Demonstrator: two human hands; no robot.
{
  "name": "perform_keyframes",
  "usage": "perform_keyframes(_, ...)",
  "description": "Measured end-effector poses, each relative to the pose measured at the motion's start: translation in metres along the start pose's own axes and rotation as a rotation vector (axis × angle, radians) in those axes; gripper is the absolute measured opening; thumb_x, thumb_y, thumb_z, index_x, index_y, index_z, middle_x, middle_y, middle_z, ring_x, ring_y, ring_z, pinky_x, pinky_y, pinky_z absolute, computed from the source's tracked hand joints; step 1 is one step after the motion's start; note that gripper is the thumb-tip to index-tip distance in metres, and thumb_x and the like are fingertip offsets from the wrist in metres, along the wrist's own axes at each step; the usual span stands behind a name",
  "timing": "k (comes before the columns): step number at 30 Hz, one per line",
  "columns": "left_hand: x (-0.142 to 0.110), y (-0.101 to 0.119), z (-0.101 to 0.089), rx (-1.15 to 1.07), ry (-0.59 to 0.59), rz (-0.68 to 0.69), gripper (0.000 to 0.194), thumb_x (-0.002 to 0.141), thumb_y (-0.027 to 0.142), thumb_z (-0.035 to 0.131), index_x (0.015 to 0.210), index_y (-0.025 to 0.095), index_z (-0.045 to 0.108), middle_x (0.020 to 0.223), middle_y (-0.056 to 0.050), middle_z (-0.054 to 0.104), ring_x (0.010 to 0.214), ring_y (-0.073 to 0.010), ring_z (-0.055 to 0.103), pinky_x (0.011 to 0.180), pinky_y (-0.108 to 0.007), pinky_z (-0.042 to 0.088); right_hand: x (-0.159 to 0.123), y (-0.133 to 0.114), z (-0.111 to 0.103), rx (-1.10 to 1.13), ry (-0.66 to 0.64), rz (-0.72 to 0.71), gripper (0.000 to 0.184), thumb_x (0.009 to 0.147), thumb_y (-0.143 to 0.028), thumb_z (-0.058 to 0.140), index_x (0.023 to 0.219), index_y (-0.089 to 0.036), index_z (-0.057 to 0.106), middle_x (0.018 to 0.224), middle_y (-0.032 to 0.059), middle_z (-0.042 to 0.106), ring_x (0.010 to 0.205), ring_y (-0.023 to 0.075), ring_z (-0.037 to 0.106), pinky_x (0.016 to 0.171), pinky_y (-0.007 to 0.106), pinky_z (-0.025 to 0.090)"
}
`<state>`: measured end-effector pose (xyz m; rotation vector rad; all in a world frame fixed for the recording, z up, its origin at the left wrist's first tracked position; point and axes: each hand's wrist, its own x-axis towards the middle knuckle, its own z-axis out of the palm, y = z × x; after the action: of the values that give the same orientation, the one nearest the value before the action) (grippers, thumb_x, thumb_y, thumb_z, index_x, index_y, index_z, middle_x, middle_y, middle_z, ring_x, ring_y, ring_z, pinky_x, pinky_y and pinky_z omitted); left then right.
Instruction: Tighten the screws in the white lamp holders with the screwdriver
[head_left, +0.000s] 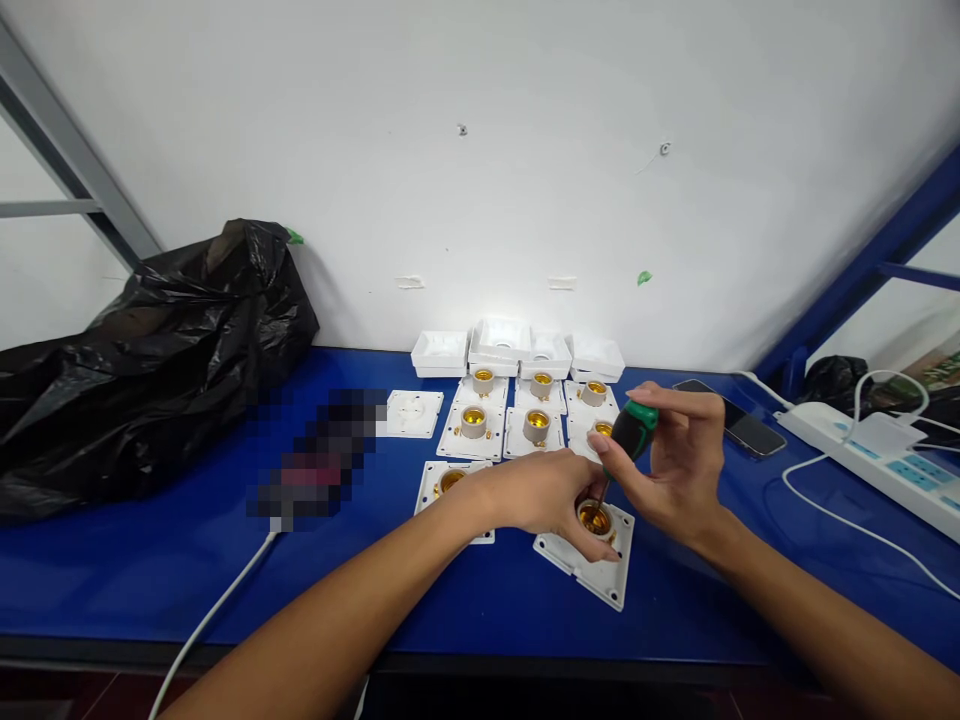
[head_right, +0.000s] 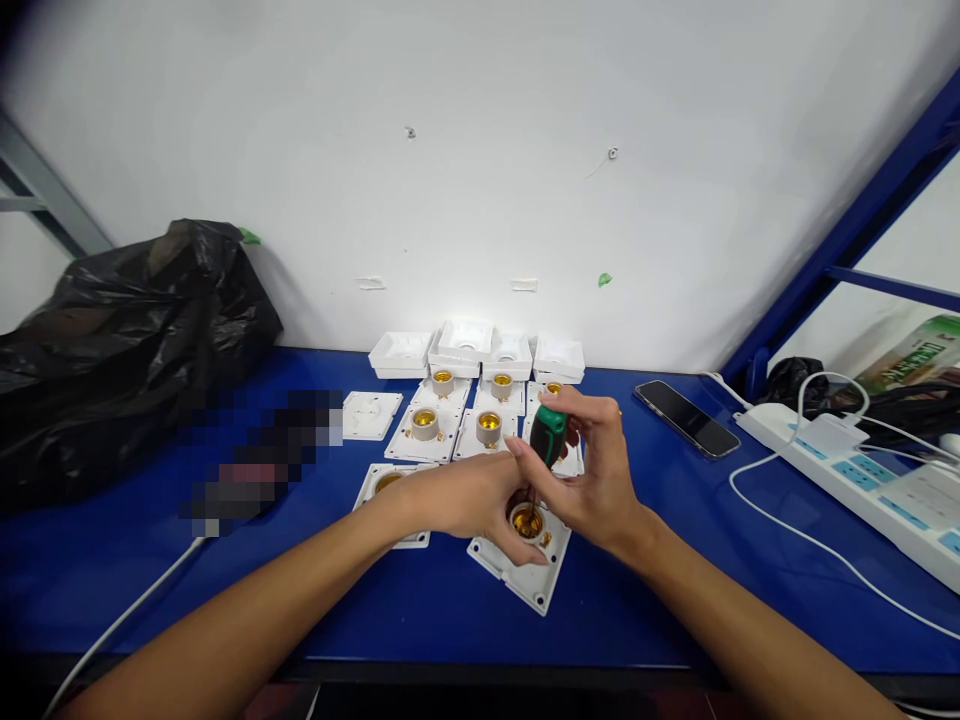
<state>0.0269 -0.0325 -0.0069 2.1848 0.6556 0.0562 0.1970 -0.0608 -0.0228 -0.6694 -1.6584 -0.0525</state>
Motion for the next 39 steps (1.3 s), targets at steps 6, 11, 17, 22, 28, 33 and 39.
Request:
perform_keyframes(6,0.0,-0.001,0.0,0.004,-0.01,-0.007,0.044,0.069,0.051,0.08,0.073,0.023,0.046,0.067,0.005,0.046,0.06,-0.0124,0.041,0.055,-0.03,0.027,0.0,0.006,-0.003,0.13,-0.091,-0.034,0.058,0.083,-0.012,0.074,0.133,-0.034,0.056,0.096,0.0005,0.061,0.078,0.0171,0.058,0.063,0.033,0.051)
perform_keyframes(11,0.0,0.001,-0.002,-0.005,-0.023,-0.015,0.044,0.069,0.049,0.082,0.069,0.022,0.046,0.061,0.007,0.043,0.056,-0.0112,0.039,0.054,-0.03,0.026,-0.004,0.005,-0.006,0.153,-0.126,0.018,0.056,0.088,-0.01,0.066,0.138,-0.033,0.055,0.11,0.0036,0.066,0.085,0.0179,0.061,0.069,0.035,0.053)
perform_keyframes(17,0.0,0.002,-0.002,0.006,-0.029,-0.027,0.046,0.069,0.049,0.082,0.067,0.022,0.045,0.056,0.007,0.044,0.053,-0.0107,0.039,0.053,-0.03,0.026,-0.003,-0.001,-0.009,0.243,-0.233,0.113,0.051,0.096,-0.012,0.053,0.144,-0.03,0.051,0.109,0.0056,0.067,0.098,0.0206,0.068,0.077,0.039,0.058)
perform_keyframes(22,0.0,0.001,-0.001,0.009,-0.011,-0.006,0.043,0.069,0.05,0.082,0.074,0.023,0.048,0.06,0.007,0.046,0.055,-0.0115,0.041,0.053,-0.03,0.027,-0.002,-0.004,-0.008,0.289,-0.22,0.129,0.048,0.098,-0.013,0.051,0.143,-0.03,0.05,0.112,0.0061,0.067,0.099,0.0198,0.069,0.075,0.036,0.06)
perform_keyframes(28,0.0,0.0,0.0,0.049,-0.002,0.0,0.045,0.072,0.054,0.079,0.07,0.023,0.046,0.06,0.006,0.046,0.055,-0.0119,0.041,0.052,-0.03,0.028,-0.002,-0.005,-0.009,0.302,-0.255,0.153,0.045,0.099,-0.015,0.05,0.143,-0.029,0.05,0.111,0.006,0.067,0.099,0.0198,0.069,0.076,0.037,0.062)
perform_keyframes(33,0.001,-0.001,0.0,0.031,-0.008,0.026,0.042,0.07,0.051,0.081,0.08,0.023,0.051,0.07,0.005,0.053,0.062,-0.0132,0.048,0.055,-0.029,0.033,0.0,-0.006,-0.009,0.334,-0.245,0.175,0.042,0.1,-0.018,0.049,0.141,-0.03,0.052,0.109,0.0056,0.067,0.091,0.0183,0.069,0.062,0.03,0.061)
perform_keyframes(39,0.002,-0.002,0.0,0.023,-0.017,0.01,0.043,0.07,0.053,0.08,0.08,0.022,0.052,0.068,0.005,0.054,0.06,-0.0133,0.046,0.055,-0.029,0.031,0.002,-0.007,-0.009,0.336,-0.237,0.172,0.04,0.101,-0.019,0.049,0.14,-0.028,0.053,0.108,0.0064,0.067,0.096,0.0195,0.07,0.067,0.032,0.062)
